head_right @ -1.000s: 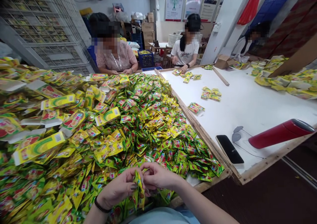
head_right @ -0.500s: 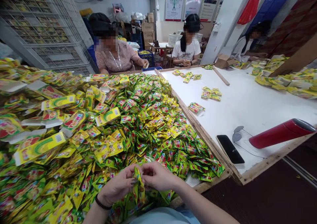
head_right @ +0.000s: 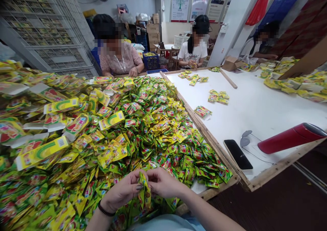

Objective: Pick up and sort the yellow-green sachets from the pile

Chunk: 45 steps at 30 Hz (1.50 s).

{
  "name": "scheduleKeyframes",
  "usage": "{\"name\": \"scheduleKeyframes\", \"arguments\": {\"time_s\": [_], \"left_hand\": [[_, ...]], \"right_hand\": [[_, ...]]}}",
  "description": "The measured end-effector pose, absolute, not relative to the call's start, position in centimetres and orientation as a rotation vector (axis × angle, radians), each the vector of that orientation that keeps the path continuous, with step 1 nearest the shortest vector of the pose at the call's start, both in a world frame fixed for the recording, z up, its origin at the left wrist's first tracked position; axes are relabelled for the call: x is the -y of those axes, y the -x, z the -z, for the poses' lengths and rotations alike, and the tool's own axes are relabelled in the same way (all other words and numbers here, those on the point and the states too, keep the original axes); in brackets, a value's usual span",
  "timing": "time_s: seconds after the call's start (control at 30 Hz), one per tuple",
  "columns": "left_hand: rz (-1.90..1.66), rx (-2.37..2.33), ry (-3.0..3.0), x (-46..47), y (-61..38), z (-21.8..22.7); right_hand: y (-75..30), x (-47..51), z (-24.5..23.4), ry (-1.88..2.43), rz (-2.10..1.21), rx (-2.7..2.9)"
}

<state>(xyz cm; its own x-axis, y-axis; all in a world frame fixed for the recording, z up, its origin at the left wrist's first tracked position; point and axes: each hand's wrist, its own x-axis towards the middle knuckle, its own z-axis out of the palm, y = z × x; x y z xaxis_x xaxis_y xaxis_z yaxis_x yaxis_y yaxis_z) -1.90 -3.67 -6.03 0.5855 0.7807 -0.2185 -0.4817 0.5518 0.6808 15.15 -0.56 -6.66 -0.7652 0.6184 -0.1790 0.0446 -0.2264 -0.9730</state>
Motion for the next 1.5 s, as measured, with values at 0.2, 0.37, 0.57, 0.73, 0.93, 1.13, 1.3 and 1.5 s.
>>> {"name": "scheduleKeyframes", "arguments": {"time_s": [0.2, 0.37, 0.57, 0.73, 0.93, 1.13, 1.3, 1.5], "left_hand": [[-0.776, -0.542, -0.628, 3.8, 1.7, 6.0], [-0.729, -0.529, -0.694, 3.6, 1.5, 6.0], [-0.714, -0.536, -0.721, 3.5, 1.7, 6.2], [-0.708, -0.522, -0.736, 3.4, 1.8, 5.9], [-0.741, -0.514, -0.663, 3.4, 1.8, 5.6], [-0.728, -0.504, -0.664, 3.5, 1.8, 5.9], [-0.735, -0.496, -0.679, 3.6, 1.7, 6.3], [-0.740, -0.525, -0.705, 3.6, 1.7, 6.4]], "right_hand": [[-15.8, 0.4, 5.1, 0.794, -1.679, 2.180], [-15.8, 0.4, 5.1, 0.829, -1.455, 2.412], [-16.0, 0.6, 5.8, 0.816, -1.313, 2.389], [-16.0, 0.8, 5.8, 0.794, -1.302, 2.356], [-15.5, 1.1, 5.4, 0.872, -1.455, 2.142], [-15.6, 1.0, 5.0, 0.860, -1.609, 2.057], [-15.7, 1.0, 4.8, 0.820, -1.638, 2.069], [-15.7, 1.1, 5.2, 0.846, -1.626, 2.045]]}}
